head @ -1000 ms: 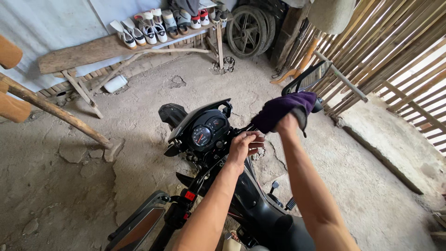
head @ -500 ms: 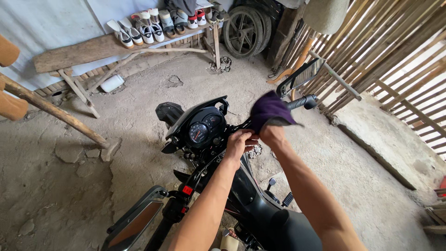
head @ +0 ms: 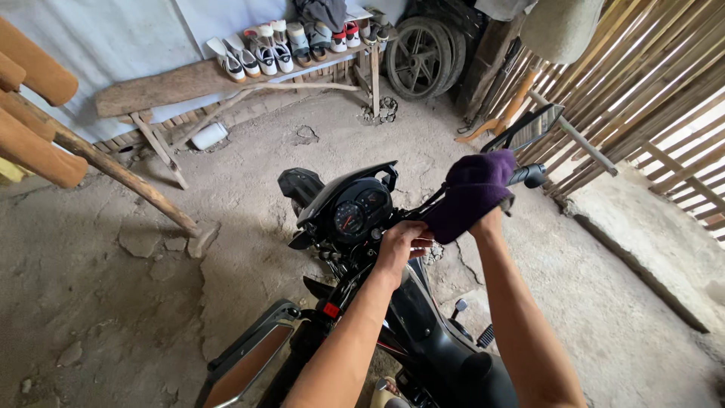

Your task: The person wipes the front of a black motorcycle with a purple cloth. They clean the headlight, handlebars, instrument cluster, and front fender in sequence.

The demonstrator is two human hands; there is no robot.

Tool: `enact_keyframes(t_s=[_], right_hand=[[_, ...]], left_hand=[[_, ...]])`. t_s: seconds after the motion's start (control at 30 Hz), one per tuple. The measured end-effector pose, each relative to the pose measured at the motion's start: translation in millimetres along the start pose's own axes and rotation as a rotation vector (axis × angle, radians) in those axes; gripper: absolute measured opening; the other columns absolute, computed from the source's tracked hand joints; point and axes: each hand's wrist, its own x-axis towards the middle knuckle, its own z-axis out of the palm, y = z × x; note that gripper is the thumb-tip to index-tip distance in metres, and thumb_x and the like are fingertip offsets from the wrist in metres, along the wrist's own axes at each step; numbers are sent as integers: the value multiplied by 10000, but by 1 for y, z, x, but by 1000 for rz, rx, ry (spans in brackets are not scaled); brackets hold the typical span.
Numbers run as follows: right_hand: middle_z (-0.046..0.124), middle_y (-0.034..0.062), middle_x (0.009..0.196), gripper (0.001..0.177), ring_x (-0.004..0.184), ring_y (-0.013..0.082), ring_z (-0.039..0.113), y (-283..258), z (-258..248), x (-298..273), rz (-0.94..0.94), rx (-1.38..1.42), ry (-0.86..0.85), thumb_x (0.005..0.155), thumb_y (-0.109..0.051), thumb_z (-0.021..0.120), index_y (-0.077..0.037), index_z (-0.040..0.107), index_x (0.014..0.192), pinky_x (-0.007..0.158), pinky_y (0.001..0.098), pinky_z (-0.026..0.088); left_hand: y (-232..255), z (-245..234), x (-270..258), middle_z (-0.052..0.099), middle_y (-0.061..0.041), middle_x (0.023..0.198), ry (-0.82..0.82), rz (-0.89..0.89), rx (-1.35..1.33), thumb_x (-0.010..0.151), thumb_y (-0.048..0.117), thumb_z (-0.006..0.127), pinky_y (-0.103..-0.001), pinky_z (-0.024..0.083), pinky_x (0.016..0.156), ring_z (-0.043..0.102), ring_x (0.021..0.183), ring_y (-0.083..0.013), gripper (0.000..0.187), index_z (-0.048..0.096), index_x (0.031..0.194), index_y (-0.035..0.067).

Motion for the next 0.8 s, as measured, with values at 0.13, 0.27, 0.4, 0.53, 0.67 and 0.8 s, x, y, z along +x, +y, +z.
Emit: enact_keyframes(t_s=[0.13, 0.27, 0.4, 0.53, 0.67, 0.8], right_hand=[[681, 113, 989, 264, 904, 259, 646, -50, -51, -17, -286, -196, -61, 832, -89, 755, -48, 689, 1084, 809, 398, 534], [696, 82, 941, 210, 865, 231, 650, -22, -46, -13, -94, -79, -182, 839, -91, 751, -46, 692, 1035, 777, 385, 540], [709, 106, 964, 164, 898, 260, 658, 14, 15, -17, 250, 441, -171, 853, -119, 717, -58, 713, 1005, 795, 412, 546], [726, 151, 999, 142, 953, 321, 681, 5, 82, -8, 85, -143, -335, 862, -142, 683, -60, 735, 965, 836, 458, 552], [744, 195, 1035, 157, 1008, 383, 704, -38, 164, -23, -32, -517, -589, 871, -164, 650, -62, 756, 925, 877, 504, 558], [733, 246, 1011, 151, 1008, 429, 691, -44, 224, -66, -95, -599, -657, 839, -130, 643, -42, 747, 904, 862, 522, 558]], left_hand=[[-15, 13, 7, 753, -58, 926, -22, -20, 2, 970, 155, 562, -295, 555, 715, 728, 817, -141, 192, 678, 1074, 44], [-10, 16, 4, 744, -62, 947, -15, 34, -2, 974, 144, 583, -287, 536, 717, 704, 803, -130, 181, 658, 1105, 42], [5, 7, 11, 734, -81, 960, 109, 289, 113, 901, 107, 583, -315, 546, 717, 704, 812, -172, 223, 673, 1088, 26], [38, -17, 40, 765, -101, 897, 385, 570, 552, 829, 172, 645, -356, 580, 760, 739, 825, -238, 210, 729, 975, 45], [98, -34, 68, 739, -184, 891, 402, 510, 810, 996, 327, 646, -419, 565, 759, 743, 858, -325, 333, 729, 932, 11], [166, -52, 53, 793, -128, 960, 232, 421, 824, 854, 340, 662, -403, 588, 813, 765, 909, -312, 263, 745, 949, 109]])
